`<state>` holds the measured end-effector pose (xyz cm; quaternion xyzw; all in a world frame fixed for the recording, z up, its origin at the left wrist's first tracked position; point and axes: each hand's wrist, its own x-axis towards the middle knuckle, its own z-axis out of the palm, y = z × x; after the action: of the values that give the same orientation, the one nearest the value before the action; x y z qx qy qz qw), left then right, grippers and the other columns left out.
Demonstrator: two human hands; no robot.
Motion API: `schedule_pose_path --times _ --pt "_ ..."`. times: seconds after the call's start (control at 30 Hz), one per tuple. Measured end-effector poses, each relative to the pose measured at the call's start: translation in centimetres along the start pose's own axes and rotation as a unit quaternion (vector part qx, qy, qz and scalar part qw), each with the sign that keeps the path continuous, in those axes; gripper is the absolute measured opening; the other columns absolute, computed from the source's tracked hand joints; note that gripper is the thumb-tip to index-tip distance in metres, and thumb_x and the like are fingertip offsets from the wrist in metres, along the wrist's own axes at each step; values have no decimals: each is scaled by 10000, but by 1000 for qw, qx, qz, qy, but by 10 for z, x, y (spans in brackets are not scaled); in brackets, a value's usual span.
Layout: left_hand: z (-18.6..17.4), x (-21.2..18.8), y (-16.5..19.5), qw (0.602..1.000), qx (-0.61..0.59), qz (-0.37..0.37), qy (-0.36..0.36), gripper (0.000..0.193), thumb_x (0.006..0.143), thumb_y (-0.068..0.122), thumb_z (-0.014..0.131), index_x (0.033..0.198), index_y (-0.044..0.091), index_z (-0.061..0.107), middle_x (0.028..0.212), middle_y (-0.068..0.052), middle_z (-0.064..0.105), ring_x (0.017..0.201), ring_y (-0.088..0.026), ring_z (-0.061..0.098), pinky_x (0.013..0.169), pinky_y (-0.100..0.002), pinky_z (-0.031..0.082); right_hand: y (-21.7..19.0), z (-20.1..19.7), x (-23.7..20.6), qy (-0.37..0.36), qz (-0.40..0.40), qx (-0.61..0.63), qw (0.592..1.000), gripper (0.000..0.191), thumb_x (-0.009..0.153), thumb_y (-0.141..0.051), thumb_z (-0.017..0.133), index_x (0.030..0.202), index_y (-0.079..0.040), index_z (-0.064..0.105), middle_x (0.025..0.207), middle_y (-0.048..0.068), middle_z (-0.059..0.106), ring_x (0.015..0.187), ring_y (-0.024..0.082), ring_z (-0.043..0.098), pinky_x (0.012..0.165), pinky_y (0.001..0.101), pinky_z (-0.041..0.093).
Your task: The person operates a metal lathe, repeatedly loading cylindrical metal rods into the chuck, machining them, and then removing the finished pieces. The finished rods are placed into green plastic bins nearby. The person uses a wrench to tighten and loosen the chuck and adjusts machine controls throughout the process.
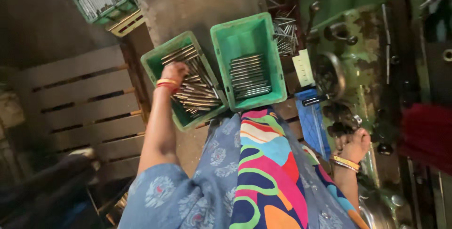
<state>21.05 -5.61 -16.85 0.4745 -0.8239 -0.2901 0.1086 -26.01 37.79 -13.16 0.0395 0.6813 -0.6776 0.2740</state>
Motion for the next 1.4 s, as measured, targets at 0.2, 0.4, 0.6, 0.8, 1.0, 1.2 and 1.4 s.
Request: schedule_pose_path --times 0.2,0.4,0.6,0.8,1.0,1.2,1.4 --pt "4 52 48 799 -585 -104 99 56 1070 141 609 1110 180 609 807 -13 619 702 -171 556 652 -280 465 -8 25 1 -85 99 74 989 244 1099 -372 519 1082 -140 592 607 -63 320 451 76 271 396 246 218" --pt "106 67 264 855 -461 155 -182 231 1088 68 627 1313 108 661 950 20 591 788 -69 496 688 -241 471 -17 87 -13 -148 156 171 961 118 1059 -258 571 1057 -144 603 595 -77 309 466 62 272 408 241 211" --pt "104 18 393 808 -469 113 -339 550 990 110 627 1497 234 454 698 -1 600 558 -46 472 486 -218 378 -44 111 -33 -117 196 175 958 231 1062 -379 526 958 -185 598 587 -71 361 416 50 272 353 222 199" --pt "114 8 416 702 -559 -82 -435 391 963 116 605 1314 243 487 689 -11 566 443 -51 382 371 -219 274 -69 111 -59 -86 -57 97 990 192 1062 -301 603 975 -131 616 649 -25 499 463 78 429 396 254 334" --pt "108 -3 443 654 -576 -100 -481 286 994 157 645 1241 182 503 767 -13 552 515 -72 422 415 -229 318 -101 95 -79 100 -455 -251 848 89 1078 -170 595 1080 -85 620 823 79 601 667 175 579 600 354 491" --pt "80 -40 501 821 -246 515 -32 439 969 314 697 1289 47 558 948 -134 664 761 -317 655 631 -396 527 -119 56 -94 -114 19 290 950 79 1025 -206 554 962 -178 593 703 -36 516 455 64 359 368 219 228" --pt "89 -38 563 777 -129 616 -9 283 800 338 777 760 113 609 655 -97 614 605 -321 617 549 -449 487 -121 3 -108 -81 183 252 947 383 1026 -519 489 816 -199 482 628 -42 354 469 94 282 424 262 248"
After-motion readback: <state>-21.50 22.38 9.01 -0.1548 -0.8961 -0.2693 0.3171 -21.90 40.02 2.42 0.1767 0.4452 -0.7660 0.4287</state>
